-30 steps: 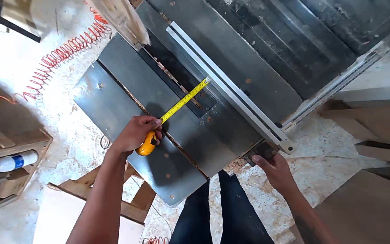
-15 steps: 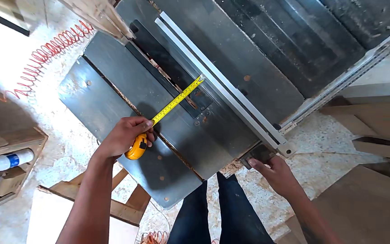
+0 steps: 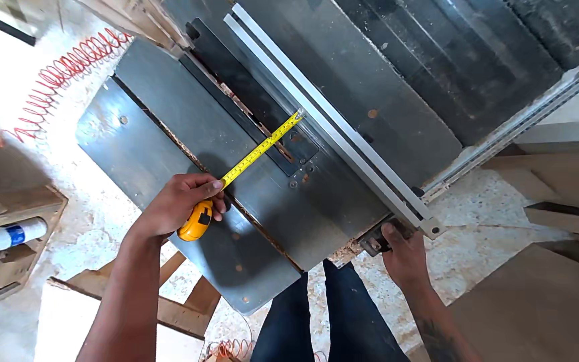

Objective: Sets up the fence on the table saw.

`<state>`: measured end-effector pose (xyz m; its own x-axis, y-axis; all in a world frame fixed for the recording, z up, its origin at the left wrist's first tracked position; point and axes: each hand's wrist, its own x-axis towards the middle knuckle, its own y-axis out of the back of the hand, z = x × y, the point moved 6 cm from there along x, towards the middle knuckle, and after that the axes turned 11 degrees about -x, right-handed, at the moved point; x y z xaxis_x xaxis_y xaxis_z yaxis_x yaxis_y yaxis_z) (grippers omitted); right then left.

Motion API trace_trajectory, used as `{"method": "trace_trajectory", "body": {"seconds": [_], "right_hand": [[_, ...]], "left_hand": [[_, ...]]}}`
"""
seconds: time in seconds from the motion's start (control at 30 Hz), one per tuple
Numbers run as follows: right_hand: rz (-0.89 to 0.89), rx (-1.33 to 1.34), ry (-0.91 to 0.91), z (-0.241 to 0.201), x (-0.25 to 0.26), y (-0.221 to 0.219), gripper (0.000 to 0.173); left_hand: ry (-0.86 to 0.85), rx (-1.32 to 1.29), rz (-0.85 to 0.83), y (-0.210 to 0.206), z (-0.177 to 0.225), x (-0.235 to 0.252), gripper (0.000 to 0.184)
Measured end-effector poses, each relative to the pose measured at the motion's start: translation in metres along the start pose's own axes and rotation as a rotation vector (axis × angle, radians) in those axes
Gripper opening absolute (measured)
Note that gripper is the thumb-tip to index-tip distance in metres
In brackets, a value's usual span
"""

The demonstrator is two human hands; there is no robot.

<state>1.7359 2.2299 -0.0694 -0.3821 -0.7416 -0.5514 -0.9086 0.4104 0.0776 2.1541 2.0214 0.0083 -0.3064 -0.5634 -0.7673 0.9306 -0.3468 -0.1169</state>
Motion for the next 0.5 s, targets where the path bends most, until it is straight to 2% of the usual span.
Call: {"method": "trace_trajectory", "body": {"seconds": [0.17,0.3,0.5], "right_hand": [[0.046,-0.053,0.005,-0.003,0.000,0.002,0.066],[0.103,-0.167,-0.065,-0.015,-0.003,0.002,0.062],[0.073,-0.118,-0.075,-0.014,-0.003,0.002,0.062]], "left_hand": [[-0.002,-0.007,-0.016,0.000,0.000,0.001,0.029],[-0.002,-0.021,-0.023,0.001,0.000,0.003,0.029],[0.012,-0.031,-0.029,0.000,0.000,0.003,0.029]]}}
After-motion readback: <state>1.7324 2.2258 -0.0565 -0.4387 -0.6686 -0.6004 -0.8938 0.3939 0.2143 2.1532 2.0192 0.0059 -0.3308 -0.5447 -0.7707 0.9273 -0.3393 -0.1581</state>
